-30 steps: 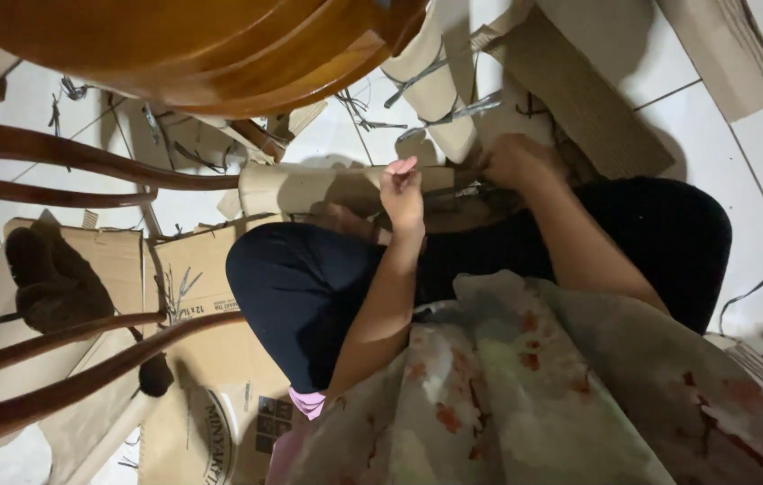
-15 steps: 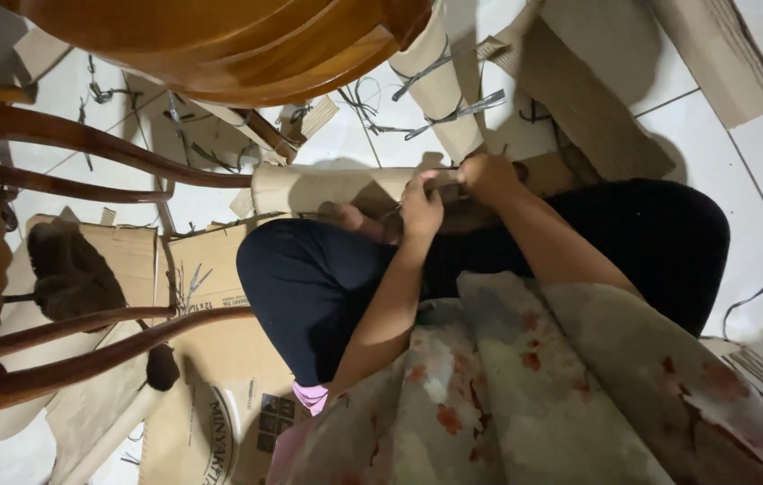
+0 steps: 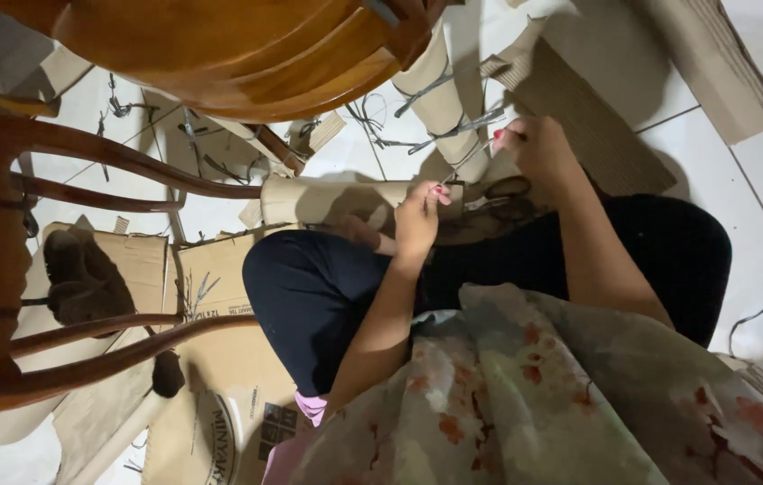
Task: Wrapping cardboard around the legs of a wooden chair and tying it with string for protection during transport.
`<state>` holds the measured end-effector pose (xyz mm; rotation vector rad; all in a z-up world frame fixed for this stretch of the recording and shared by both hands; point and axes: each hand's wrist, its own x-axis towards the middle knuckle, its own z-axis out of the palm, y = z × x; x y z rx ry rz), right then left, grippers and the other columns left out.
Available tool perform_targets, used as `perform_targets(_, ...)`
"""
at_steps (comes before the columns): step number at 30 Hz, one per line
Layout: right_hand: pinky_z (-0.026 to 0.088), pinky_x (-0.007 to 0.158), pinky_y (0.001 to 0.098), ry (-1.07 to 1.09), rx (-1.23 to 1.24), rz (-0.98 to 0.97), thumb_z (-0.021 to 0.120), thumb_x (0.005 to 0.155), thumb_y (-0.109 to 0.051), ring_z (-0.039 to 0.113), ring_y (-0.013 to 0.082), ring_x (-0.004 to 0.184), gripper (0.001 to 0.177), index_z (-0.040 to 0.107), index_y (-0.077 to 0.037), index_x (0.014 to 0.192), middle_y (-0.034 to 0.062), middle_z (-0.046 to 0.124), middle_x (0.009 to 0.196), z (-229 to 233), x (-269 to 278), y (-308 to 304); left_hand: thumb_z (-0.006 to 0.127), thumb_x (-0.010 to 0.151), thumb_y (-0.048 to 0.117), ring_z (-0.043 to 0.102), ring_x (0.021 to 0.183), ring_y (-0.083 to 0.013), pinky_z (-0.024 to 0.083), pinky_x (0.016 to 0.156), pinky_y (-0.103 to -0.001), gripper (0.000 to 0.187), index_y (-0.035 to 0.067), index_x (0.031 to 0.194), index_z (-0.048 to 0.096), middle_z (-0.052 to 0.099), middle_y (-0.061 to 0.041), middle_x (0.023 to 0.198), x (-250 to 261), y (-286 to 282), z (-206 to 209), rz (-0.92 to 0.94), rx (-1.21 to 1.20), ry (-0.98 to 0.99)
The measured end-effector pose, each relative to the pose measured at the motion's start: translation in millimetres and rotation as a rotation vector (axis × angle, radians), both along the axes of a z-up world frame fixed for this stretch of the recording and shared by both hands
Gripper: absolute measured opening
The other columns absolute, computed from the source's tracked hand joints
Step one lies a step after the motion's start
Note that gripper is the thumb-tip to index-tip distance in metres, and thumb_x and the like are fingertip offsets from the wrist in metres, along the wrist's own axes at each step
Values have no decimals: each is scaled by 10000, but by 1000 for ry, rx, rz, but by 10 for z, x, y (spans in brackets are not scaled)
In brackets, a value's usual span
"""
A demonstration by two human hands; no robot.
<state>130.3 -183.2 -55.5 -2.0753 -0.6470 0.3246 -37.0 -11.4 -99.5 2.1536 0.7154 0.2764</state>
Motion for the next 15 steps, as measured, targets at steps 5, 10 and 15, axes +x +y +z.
perform_targets(5, 544, 666, 522, -195, -3, 51, 775, 895, -432, 704, 451, 771, 439, 743, -39, 1087, 235, 704, 771, -480, -29, 286, 504, 1076, 268, 732, 948, -237, 547, 878, -401, 164, 269, 1112, 664, 785, 61, 882, 46, 61, -28, 49, -74, -60)
perform_targets(10, 612, 716, 438, -234, -56, 61, 742, 864, -598, 764, 349, 818, 796, 614, 88, 1247, 198, 754, 788, -1176, -42, 702, 545, 1061, 194, 702, 1119, -299, 554, 951, -448, 313, 204, 1370, 597, 778, -93, 1060, 110, 9, 218, 103, -128, -112)
perform_targets(15, 529, 521, 272, -634, 151, -121, 843, 717, -554, 686, 236, 536, 462, 651, -145, 815, 8, 604, 495, -1245, 6, 846, 512, 1012, -40, 604, 1253, -341, 514, 1063, -478, 523, 175, 1489, 535, 689, -236, 1251, 245, -82, 218, 37, -192, -294)
